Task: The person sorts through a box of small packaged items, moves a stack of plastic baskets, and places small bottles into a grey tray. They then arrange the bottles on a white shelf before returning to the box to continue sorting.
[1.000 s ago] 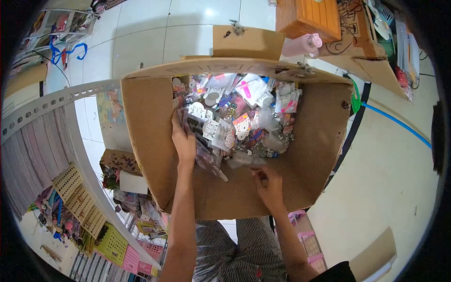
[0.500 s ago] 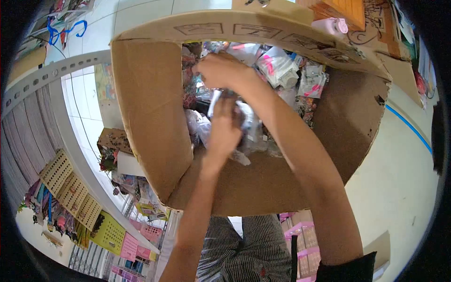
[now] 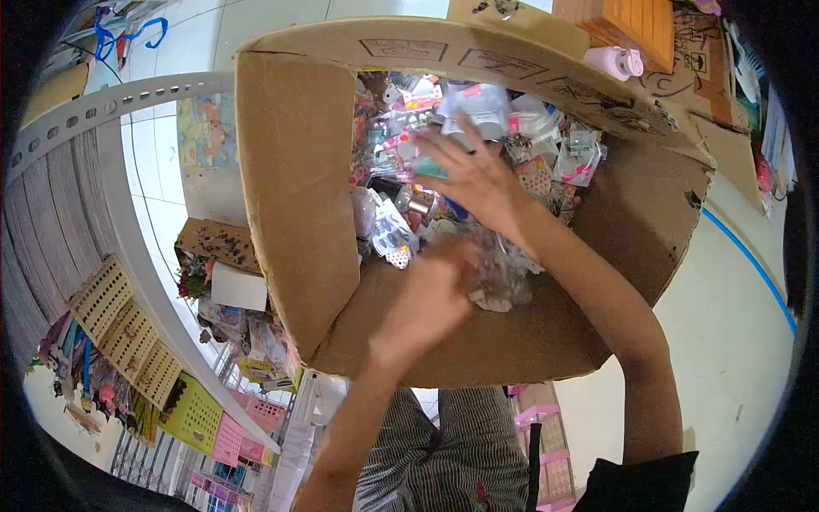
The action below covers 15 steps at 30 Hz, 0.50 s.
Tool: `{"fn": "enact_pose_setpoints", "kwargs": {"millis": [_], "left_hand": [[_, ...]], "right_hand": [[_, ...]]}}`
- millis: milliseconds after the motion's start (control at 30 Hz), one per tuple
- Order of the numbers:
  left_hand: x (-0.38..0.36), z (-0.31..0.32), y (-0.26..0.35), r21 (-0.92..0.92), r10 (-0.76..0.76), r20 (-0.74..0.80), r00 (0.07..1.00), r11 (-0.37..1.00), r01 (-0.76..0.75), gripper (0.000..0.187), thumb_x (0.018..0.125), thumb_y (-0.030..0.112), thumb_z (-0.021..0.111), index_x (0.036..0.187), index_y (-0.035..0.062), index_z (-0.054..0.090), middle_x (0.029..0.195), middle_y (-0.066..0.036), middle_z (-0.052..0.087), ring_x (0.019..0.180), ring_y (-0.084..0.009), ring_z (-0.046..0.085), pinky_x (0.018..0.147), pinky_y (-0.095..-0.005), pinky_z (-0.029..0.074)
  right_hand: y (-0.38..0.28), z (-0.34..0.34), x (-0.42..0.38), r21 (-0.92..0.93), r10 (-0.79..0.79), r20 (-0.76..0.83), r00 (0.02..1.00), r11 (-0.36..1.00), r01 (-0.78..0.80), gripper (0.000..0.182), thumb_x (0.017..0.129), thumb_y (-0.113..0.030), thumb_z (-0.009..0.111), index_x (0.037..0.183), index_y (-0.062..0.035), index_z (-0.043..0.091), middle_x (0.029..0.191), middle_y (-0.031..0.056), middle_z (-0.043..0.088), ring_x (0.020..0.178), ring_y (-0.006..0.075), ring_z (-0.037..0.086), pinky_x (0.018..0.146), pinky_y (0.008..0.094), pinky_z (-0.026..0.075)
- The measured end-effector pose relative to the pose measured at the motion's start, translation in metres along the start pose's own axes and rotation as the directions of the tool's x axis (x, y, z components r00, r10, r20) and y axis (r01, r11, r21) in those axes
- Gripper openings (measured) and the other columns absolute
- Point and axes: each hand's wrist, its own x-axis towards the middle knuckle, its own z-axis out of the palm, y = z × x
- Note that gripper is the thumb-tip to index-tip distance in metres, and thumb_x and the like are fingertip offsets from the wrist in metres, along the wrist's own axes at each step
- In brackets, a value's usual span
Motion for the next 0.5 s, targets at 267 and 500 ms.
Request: {"fn": "enact_pose_setpoints", "kwargs": {"millis": [267,500], "left_hand": [[0.052,-0.028,-0.077,0.776,0.105,-0.042,0.994,0.63,-0.034,0.037,0.062,0.011,0.063,0.099,0.0069,0.054,0.1,-0.007,0.054,0.1,-0.0239,0.047,0.083,-0.0393,0.039],[0.053,-0.018,-0.098,0.885,0.238,0.022,0.971,0.447,-0.13,0.027,0.067,0.014,0.058,0.093,0.0106,0.059,0.098,-0.004,0.055,0.1,-0.0223,0.046,0.082,-0.0414,0.038]], "right_hand": [[0.005,-0.023,-0.067,-0.039,0.217,-0.105,0.971,0.974,-0.222,0.019,0.073,-0.025,0.052,0.08,-0.0108,0.063,0.125,0.0078,0.04,0.123,0.0218,0.025,0.104,0.0455,0.012],[-0.037,-0.03,-0.058,0.154,0.267,-0.148,0.952,0.957,-0.245,0.016,0.071,-0.017,0.052,0.08,-0.0078,0.062,0.092,0.0079,0.056,0.095,0.0215,0.05,0.095,0.0451,0.027]]}}
